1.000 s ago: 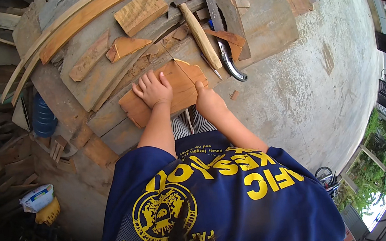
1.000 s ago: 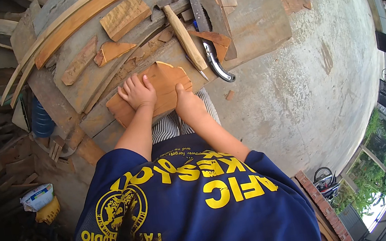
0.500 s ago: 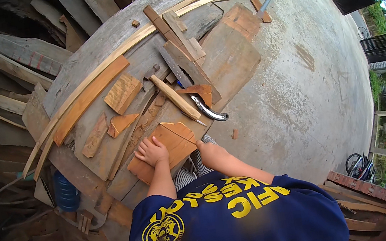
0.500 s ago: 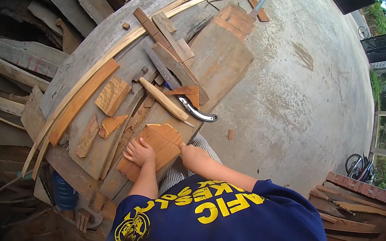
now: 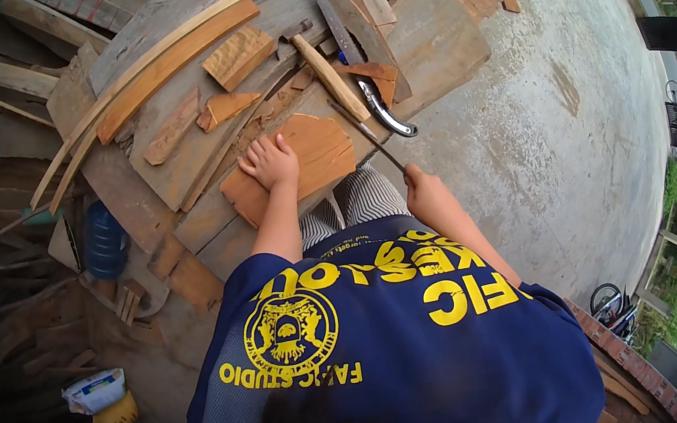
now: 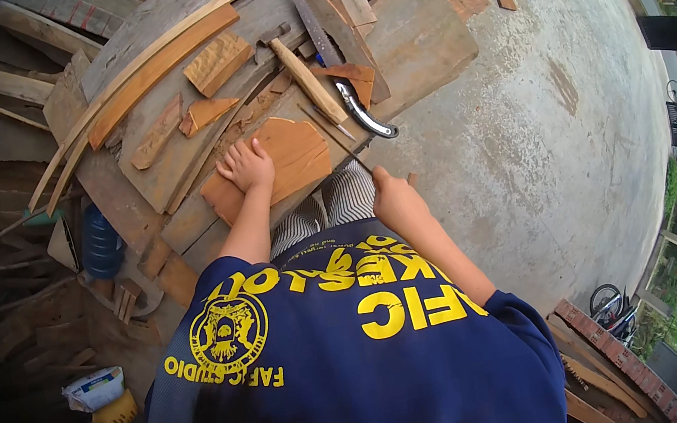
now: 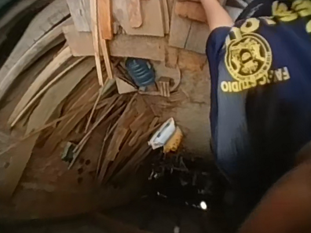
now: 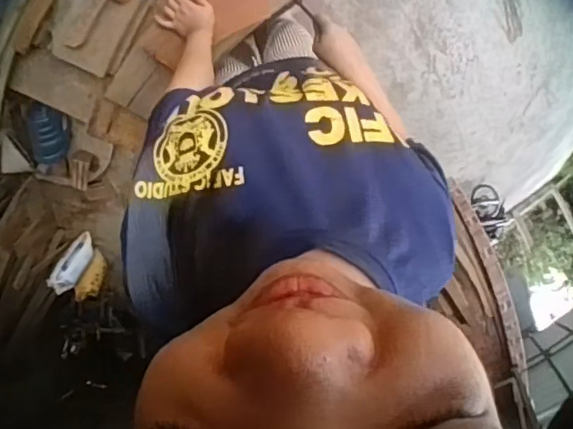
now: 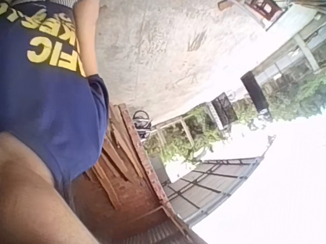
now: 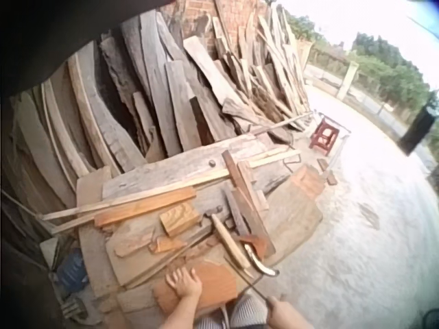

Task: The person marks lines on a piece of wood using a ruler and a pen, aligns wooden blocks against the wood, and cuts the wood along the lines using a saw blade.

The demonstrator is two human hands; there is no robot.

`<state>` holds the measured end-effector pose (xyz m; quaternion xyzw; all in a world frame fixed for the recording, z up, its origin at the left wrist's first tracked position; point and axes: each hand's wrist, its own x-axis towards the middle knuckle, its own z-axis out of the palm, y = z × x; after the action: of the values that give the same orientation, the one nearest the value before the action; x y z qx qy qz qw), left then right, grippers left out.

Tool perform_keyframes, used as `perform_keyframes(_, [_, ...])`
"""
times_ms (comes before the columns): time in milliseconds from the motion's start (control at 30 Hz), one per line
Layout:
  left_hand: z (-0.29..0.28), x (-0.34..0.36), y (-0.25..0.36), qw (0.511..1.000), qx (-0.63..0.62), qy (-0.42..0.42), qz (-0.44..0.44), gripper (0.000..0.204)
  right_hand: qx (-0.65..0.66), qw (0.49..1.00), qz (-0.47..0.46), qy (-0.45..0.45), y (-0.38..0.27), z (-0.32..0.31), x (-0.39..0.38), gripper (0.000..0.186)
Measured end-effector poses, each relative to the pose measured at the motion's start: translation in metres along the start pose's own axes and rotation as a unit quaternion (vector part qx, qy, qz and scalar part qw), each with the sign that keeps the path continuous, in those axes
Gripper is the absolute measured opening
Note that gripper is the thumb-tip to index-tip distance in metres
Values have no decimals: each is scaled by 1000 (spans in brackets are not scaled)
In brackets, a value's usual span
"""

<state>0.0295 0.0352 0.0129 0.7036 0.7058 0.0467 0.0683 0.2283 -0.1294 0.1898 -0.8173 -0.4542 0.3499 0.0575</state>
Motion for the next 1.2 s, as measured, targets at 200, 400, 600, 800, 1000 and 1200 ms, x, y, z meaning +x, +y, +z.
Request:
perform_keyframes(200, [19,4,-3,996,-56,30,55,41,64,992,73,78,39,1,-26,11])
perform_keyframes(400, [-9,11,7,981,-36,-97,163,39,71,993,72,65,49,18,-32,11])
perform_keyframes(600, [-20,3,-18,990,43,-128,-31,54,46,996,63,47,38,9,-18,14])
perform_keyframes(800, [-25,-40,-96,990,-2,-33,-135,65,52,998,-1,18,25,24,6,16])
perform_keyframes(1000, [-5,-70,-153,821,-487,-125,-269,52,37,998,-34,-32,11,30,20,18])
perform_keyframes(1200, [-22,-75,-139,754,-580,-113,-285,34,11,997,-55,-50,15,32,26,18])
